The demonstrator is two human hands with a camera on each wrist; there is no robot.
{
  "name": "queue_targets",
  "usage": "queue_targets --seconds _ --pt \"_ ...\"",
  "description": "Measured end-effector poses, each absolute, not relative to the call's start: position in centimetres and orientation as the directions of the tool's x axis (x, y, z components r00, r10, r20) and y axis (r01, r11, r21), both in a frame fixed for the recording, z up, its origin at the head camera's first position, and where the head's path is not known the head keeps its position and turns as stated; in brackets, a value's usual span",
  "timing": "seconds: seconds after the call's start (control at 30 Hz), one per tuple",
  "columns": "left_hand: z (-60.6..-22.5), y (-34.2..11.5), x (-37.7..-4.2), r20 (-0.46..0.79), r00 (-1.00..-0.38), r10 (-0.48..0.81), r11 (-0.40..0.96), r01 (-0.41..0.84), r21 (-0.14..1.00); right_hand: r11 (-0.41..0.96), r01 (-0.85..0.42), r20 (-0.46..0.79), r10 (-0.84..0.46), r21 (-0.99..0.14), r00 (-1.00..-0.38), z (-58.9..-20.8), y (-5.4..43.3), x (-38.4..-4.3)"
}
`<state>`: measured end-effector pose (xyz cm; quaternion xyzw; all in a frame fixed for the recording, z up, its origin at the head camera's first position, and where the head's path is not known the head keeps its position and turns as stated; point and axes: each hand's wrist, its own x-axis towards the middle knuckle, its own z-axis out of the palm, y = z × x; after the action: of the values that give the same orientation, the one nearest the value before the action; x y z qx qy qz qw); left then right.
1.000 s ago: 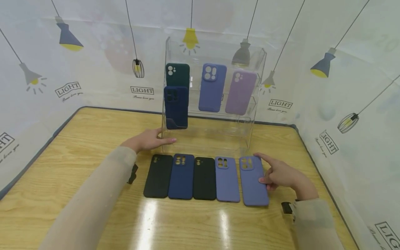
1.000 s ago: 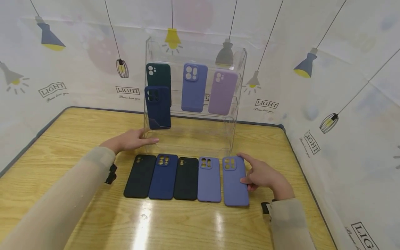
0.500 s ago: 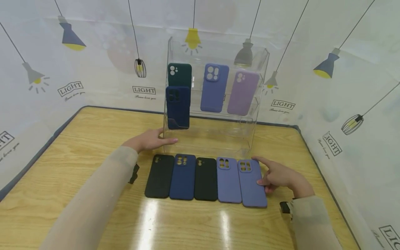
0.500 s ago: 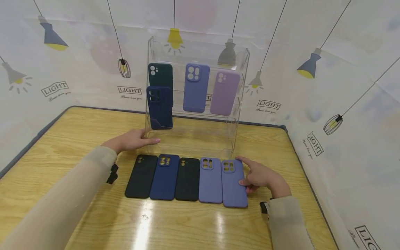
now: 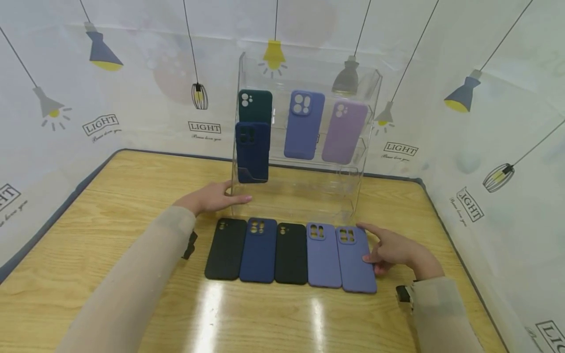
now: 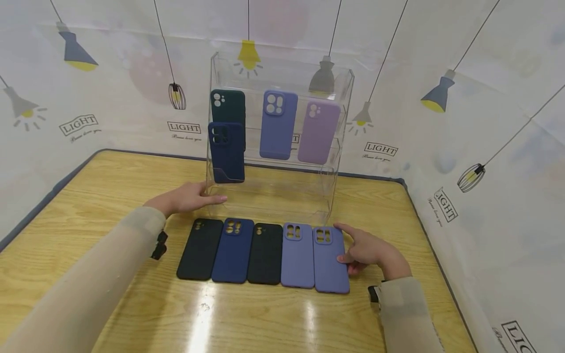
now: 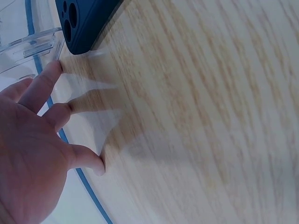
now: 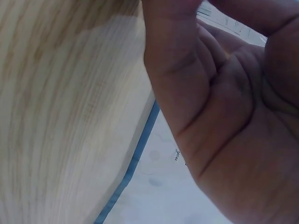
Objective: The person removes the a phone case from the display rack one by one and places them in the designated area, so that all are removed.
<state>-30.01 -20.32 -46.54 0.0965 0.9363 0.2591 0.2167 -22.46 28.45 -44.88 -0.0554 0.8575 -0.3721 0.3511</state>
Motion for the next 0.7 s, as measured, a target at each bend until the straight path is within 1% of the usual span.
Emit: queue_targets --seconds 0.6,0.7 --pt "-46.1 -20.2 -29.7 -0.366 -0.884 0.292 0.840 0.054 0.539 0.750 0.204 -0.616 -0.321 -0.630 -0.720 -44.1 28.0 -22.4" --pt "-46.1 -20.2 -29.7 -0.368 -0.883 0.291 0.840 0.052 0.540 0.761 0.196 -0.616 -0.314 -0.618 -0.723 -43.8 28.0 -22.5"
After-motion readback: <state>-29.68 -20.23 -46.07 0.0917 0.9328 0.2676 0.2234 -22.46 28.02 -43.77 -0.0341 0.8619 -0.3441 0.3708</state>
